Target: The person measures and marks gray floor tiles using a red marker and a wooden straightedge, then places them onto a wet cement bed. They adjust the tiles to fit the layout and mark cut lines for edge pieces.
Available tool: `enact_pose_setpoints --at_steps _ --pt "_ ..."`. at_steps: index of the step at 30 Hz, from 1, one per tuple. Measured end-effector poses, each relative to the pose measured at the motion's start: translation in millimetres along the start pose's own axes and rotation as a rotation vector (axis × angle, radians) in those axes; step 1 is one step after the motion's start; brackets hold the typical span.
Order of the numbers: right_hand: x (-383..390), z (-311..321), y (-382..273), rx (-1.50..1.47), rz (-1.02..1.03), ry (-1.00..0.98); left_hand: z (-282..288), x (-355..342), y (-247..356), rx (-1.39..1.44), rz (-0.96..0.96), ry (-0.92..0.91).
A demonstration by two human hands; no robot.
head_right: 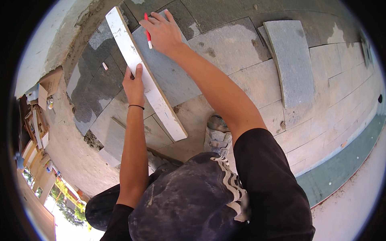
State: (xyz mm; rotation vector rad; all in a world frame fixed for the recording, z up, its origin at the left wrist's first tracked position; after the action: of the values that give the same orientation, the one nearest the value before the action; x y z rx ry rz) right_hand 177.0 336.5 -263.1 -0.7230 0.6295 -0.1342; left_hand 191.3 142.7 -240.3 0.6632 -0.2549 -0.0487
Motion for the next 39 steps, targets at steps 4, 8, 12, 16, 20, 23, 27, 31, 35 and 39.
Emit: enact_pose_setpoints --at_steps 4,8,12,16,20,23,27,31,35,39 --pt "1 2 1 0.027 0.002 -0.002 -3 1 -1 0.015 -0.010 0.014" --pt "2 0 -2 -0.025 0.004 0.004 -7 -1 -9 0.011 -0.032 0.045" --pt "0 1 -1 -0.004 0.009 -0.029 -3 0 -5 -0.037 0.009 -0.005" --pt "0 8 0 -0.015 -0.015 -0.095 -6 3 -4 -0.001 0.038 0.034" --pt "-3 10 -5 -0.064 -0.050 -0.102 -4 1 -4 -0.009 0.046 0.023" --pt "-2 11 -4 -0.078 -0.042 -0.079 -4 0 -5 -0.012 0.031 0.017" --pt "-4 9 -5 -0.032 -0.025 -0.115 -6 -2 -10 -0.007 0.018 0.041" --pt "-12 6 -9 -0.058 -0.045 -0.193 -5 -2 -12 0.020 0.015 0.042" --pt "-16 -3 4 -0.146 0.022 -0.154 -9 -3 -11 0.012 0.013 0.034" --pt "-23 0 10 -0.489 -0.108 -0.005 -6 1 -6 -0.015 0.043 0.006"
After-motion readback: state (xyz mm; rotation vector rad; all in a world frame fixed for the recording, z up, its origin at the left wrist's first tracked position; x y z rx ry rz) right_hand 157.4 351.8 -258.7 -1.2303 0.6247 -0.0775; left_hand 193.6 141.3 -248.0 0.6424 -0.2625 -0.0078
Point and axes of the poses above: each hand's wrist, its own x-axis away from the middle knuckle, its own z-axis out of the back of the hand, y = z × x, the point moved 2 cm from there along -x, towards the middle knuckle, and after that the axes turned 14 degrees about -x, right-handed, at the moved point
